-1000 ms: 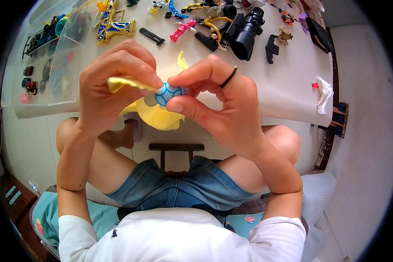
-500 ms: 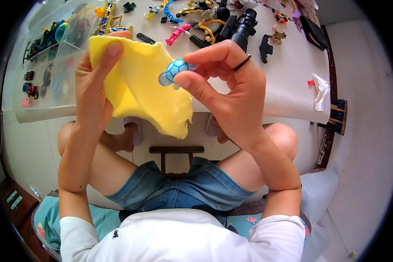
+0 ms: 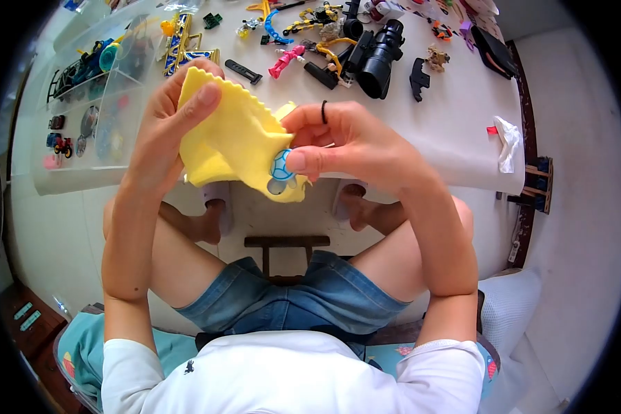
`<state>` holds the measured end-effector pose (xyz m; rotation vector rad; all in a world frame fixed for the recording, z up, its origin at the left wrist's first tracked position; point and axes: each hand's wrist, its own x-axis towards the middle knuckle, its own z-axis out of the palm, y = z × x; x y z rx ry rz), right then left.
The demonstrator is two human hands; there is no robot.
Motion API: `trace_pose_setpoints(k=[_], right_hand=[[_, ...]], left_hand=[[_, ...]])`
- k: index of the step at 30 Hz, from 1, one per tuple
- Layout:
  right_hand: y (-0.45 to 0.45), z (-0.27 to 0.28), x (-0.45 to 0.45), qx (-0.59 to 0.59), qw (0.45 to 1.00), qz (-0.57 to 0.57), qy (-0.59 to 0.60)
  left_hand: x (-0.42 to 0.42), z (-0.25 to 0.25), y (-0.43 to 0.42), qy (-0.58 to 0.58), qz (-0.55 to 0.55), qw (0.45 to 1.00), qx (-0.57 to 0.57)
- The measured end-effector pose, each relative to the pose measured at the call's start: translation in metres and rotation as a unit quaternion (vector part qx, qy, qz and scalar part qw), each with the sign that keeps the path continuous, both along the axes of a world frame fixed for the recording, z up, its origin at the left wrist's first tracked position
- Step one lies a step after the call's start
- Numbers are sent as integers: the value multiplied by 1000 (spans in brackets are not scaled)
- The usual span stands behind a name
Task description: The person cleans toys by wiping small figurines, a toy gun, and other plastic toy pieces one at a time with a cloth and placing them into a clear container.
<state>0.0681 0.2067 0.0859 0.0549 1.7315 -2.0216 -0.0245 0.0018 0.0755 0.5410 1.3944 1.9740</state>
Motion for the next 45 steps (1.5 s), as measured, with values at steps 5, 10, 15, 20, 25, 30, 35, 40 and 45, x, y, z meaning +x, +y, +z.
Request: trace_pose_setpoints(k=[5, 10, 15, 20, 25, 30, 35, 40, 45], right_hand=[[18, 13, 4, -78, 988, -90, 94], [5, 28, 3, -123, 973, -125, 147], [-13, 26, -2, 151, 914, -239, 292], [-31, 4, -1, 418, 726, -273, 473], [-49, -2, -7, 449, 640, -222, 583], [-52, 4, -1, 532, 621, -152, 556], [-48, 7, 1, 433, 729, -157, 507], [-42, 14, -3, 371, 771, -181, 484], [-41, 11, -7, 363, 776, -182, 483]], left_hand=[[-1, -4, -16, 161, -190, 954, -168], [6, -10, -44, -43, -143, 977, 151], [26, -7, -20, 68, -11, 998, -9], [30, 4, -7, 343, 4, 922, -180], [28, 30, 3, 606, -30, 702, -373], [40, -33, -6, 57, 99, 993, -31], [32, -34, -12, 275, 106, 950, -105], [29, -15, -10, 536, 63, 796, -275], [31, -21, -11, 448, 61, 872, -185]])
